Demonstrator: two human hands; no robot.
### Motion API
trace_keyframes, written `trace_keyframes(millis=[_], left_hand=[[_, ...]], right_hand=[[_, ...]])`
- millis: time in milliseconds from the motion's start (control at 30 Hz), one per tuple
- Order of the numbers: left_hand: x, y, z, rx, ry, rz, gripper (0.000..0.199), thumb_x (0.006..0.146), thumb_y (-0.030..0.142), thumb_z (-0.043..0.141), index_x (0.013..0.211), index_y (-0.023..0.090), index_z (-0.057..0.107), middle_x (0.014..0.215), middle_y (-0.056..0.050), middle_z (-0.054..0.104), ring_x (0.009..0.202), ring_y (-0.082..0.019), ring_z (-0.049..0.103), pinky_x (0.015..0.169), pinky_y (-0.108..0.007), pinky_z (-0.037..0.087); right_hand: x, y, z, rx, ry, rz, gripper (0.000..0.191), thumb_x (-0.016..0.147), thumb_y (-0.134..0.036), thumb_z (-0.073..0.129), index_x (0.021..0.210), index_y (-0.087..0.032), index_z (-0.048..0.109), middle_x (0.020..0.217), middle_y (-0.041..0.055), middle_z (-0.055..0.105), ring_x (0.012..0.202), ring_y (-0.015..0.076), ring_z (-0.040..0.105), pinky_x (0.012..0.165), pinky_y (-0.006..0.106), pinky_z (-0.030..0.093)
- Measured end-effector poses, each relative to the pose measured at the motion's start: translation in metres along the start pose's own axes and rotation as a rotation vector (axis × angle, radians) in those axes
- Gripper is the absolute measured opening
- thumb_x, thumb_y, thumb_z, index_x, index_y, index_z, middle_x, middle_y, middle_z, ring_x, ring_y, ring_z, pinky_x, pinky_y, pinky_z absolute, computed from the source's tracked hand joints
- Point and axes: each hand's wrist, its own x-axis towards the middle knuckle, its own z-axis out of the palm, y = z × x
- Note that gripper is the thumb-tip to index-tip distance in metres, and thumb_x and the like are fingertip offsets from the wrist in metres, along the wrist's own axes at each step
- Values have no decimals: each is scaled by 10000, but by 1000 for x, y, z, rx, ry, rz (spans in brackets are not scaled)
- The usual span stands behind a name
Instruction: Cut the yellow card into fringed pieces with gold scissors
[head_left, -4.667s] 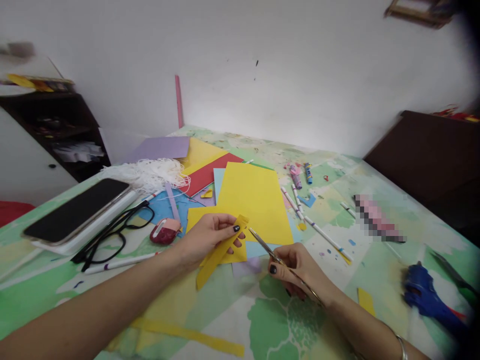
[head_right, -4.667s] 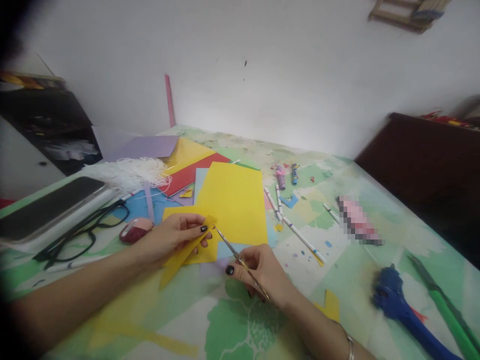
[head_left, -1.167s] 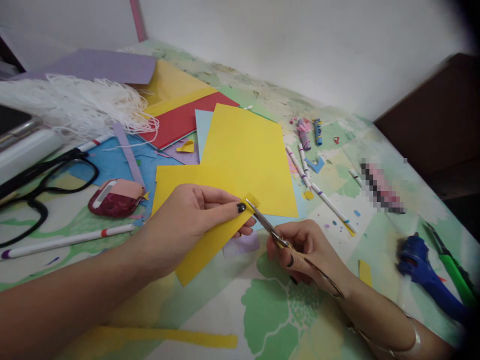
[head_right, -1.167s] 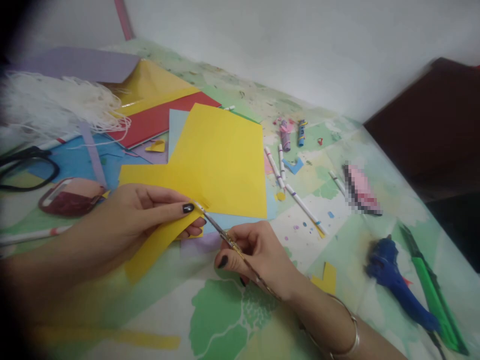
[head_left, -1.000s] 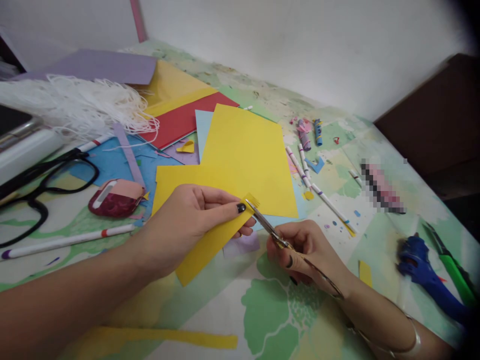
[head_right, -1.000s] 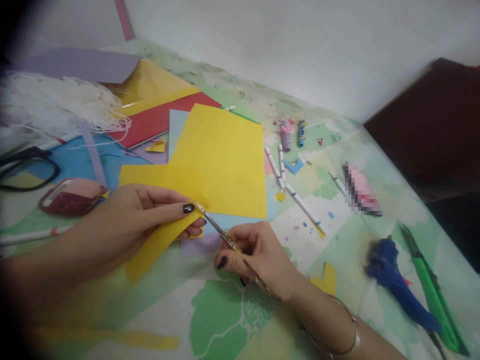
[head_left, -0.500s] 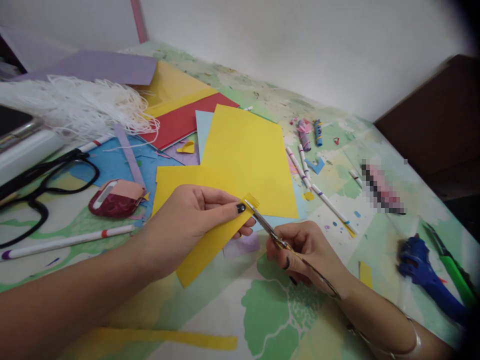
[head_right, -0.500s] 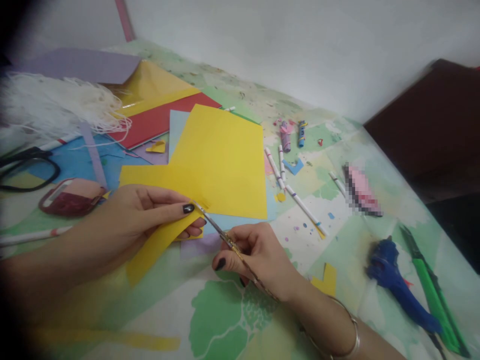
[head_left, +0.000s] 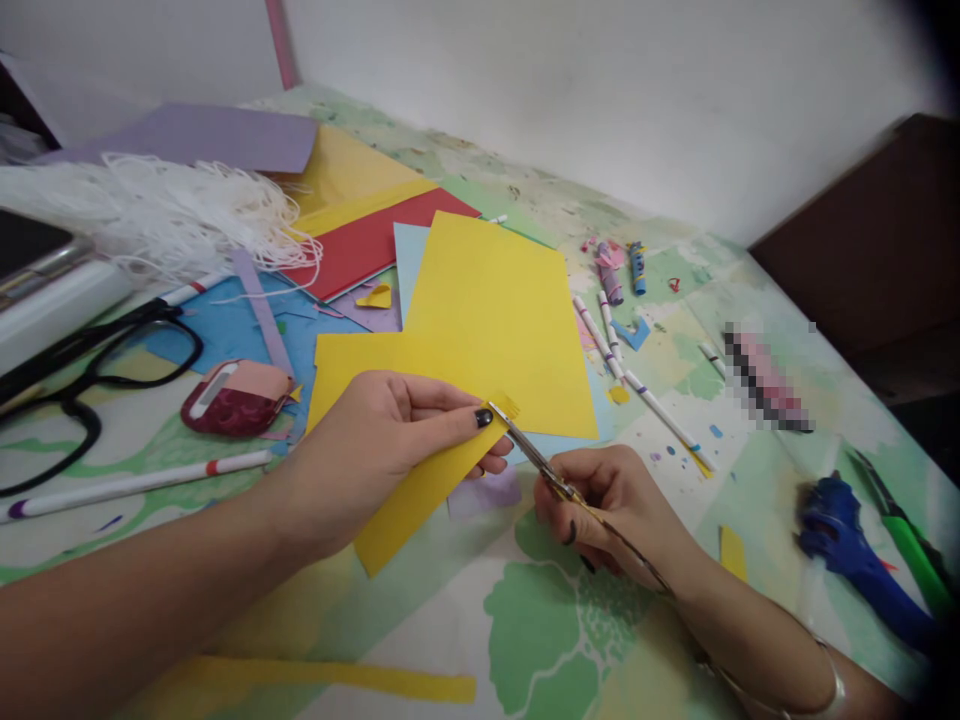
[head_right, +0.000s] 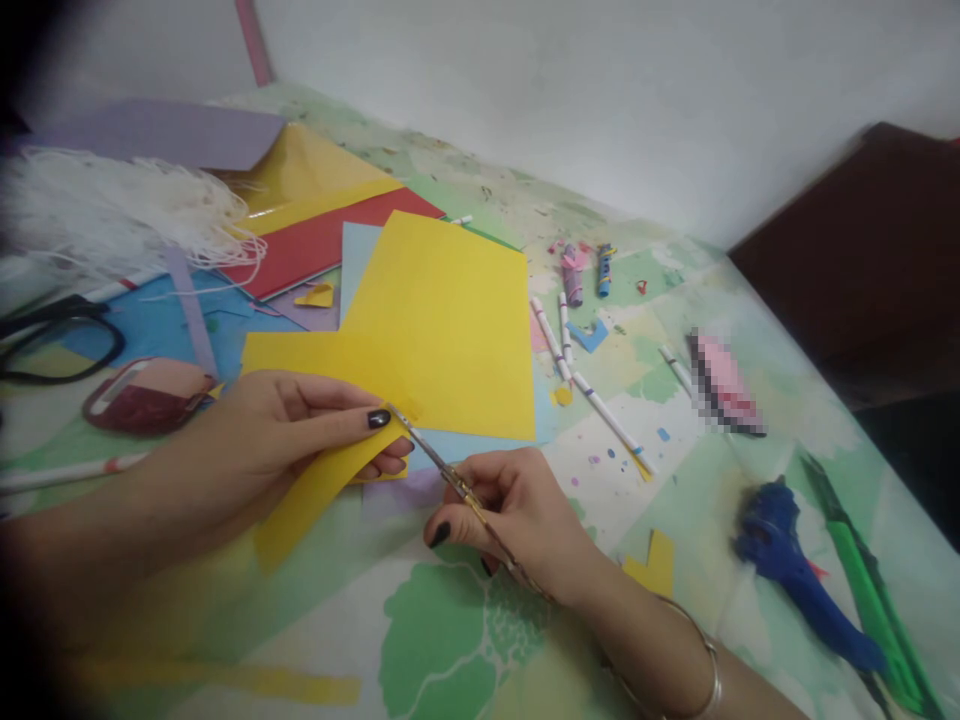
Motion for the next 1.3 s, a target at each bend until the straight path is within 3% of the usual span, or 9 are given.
trace_keyframes(millis=[500,767,1300], left_hand=[[-1,0,-1,-16,-24,-2,153,783,286,628,740,175,723,754,-41,736,717,-141,671,701,-212,523],[-3,1,1,3,-11,-16,150,789,283,622,751,181,725,745,-33,733,703,-131,661,674,-191,513],[-2,3,2,-3,-4,-22,161,779,285,623,726,167,718,710,-41,722,674,-138,650,645,-206,507]], right_hand=[[-1,2,0,-26,-4,7,320,694,-402,709,625,-121,573,421,-70,405,314,20,314,293,130,229],[-3,2,-3,-18,-79,-84,409,752,-523,613,740,-116,578,463,-54,436,340,31,351,316,136,282],[-2,0,-1,-6,-59,-49,392,719,-506,649,700,-122,570,445,-64,415,334,32,331,302,139,266]])
